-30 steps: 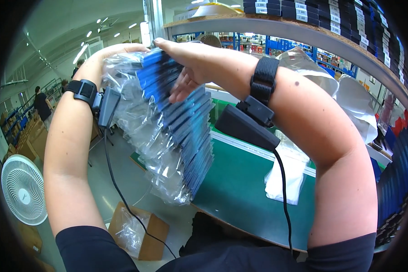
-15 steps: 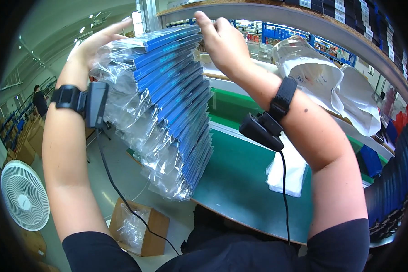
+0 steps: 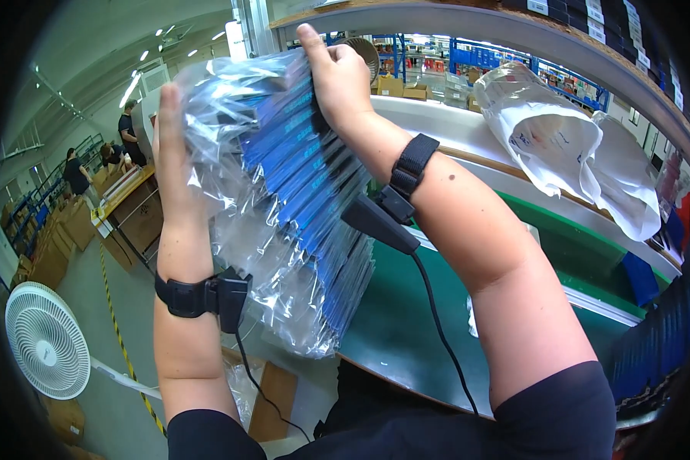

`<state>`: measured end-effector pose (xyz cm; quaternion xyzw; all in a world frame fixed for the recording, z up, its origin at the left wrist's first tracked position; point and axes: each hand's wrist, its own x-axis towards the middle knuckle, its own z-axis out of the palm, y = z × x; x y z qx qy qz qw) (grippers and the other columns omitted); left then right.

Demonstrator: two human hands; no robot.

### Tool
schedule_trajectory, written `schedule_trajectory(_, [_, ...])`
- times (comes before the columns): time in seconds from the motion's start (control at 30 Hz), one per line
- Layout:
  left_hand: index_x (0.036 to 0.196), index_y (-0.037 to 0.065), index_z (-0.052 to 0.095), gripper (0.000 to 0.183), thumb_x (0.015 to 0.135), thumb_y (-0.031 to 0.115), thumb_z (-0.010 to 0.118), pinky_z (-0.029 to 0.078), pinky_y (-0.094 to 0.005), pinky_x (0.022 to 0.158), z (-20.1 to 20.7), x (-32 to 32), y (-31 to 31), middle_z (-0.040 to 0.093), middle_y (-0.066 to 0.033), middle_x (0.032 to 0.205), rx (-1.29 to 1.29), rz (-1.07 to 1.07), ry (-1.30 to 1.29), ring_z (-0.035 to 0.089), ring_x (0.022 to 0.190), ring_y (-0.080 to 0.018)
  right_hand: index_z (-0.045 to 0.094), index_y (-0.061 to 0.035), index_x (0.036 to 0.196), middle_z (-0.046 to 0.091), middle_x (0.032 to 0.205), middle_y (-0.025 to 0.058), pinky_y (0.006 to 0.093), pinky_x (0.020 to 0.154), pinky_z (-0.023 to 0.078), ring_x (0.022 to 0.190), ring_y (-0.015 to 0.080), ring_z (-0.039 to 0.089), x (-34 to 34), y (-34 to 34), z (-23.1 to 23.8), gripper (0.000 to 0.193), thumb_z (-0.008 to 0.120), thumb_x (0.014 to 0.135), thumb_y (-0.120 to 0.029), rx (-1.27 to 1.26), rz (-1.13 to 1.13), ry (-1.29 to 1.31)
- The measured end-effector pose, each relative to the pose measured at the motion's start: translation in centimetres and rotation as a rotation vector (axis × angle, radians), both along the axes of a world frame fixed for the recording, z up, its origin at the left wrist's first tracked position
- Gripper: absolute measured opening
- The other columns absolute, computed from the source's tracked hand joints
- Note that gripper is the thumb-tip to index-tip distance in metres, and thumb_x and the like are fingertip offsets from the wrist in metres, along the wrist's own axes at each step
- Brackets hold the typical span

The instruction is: Organizing, stacking, and placing electronic component boxes into individual plastic bags on a factory assembly line.

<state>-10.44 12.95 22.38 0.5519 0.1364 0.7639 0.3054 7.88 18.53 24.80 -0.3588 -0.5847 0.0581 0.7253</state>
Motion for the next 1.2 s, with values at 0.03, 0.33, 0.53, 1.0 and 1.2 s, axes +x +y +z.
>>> schedule_trajectory(0.03, [0.121,0.000,0.052,0.055,0.090,0.045,0.051,0.041,-0.0325,0.090,0.4,0.6,-0.2,0.058,-0.0096,0.111,0.028,-0.029,0.012,0.055,0.102,-0.0176,0.058,0.0053,0.105,0.062,0.093,0.0272,0.0398,0.084,0.045,0.091,0.0390,0.060,-0.2,-1.1,0.5,0.066,0.049,0.084,-0.057,-0.080,-0.066,-0.045])
schedule_trajectory(0.33, [0.108,0.001,0.059,0.037,0.089,0.032,0.057,0.051,-0.0358,0.077,1.0,-0.2,2.9,0.063,-0.0114,0.100,-0.145,-0.285,-0.019,0.061,0.090,-0.0207,0.065,0.0094,0.093,0.065,0.088,0.0267,0.0403,0.082,0.048,0.086,0.0395,0.063,2.7,1.2,1.9,0.071,0.049,0.081,-0.059,-0.207,-0.200,-0.322])
schedule_trajectory(0.53, [0.113,0.006,0.056,0.041,0.090,0.040,0.053,0.049,-0.0370,0.082,1.4,0.1,1.8,0.062,-0.0099,0.102,-0.146,-0.167,0.039,0.059,0.094,-0.0212,0.041,0.0012,0.134,0.040,0.136,0.0232,0.0416,0.107,0.021,0.128,0.0303,0.036,3.5,1.7,-0.5,0.084,0.033,0.087,-0.068,-0.231,0.561,-0.099])
schedule_trajectory(1.0, [0.125,0.004,0.047,0.053,0.093,0.046,0.045,0.045,-0.0349,0.088,-0.8,1.2,1.5,0.057,-0.0107,0.117,-0.046,-0.283,0.023,0.057,0.103,-0.0214,0.050,0.0166,0.116,0.053,0.116,0.0331,0.0371,0.099,0.034,0.112,0.0405,0.050,3.3,5.1,-2.9,0.096,0.031,0.084,-0.072,-0.397,0.213,-0.040])
schedule_trajectory(1.2, [0.128,0.006,0.046,0.054,0.094,0.047,0.042,0.045,-0.0351,0.087,-0.8,-2.4,2.1,0.056,-0.0113,0.118,-0.156,-0.228,0.034,0.055,0.107,-0.0211,0.050,0.0082,0.115,0.058,0.110,0.0201,0.0324,0.094,0.037,0.101,0.0282,0.054,3.9,2.2,-3.4,0.069,0.033,0.094,-0.055,-0.305,0.360,0.050])
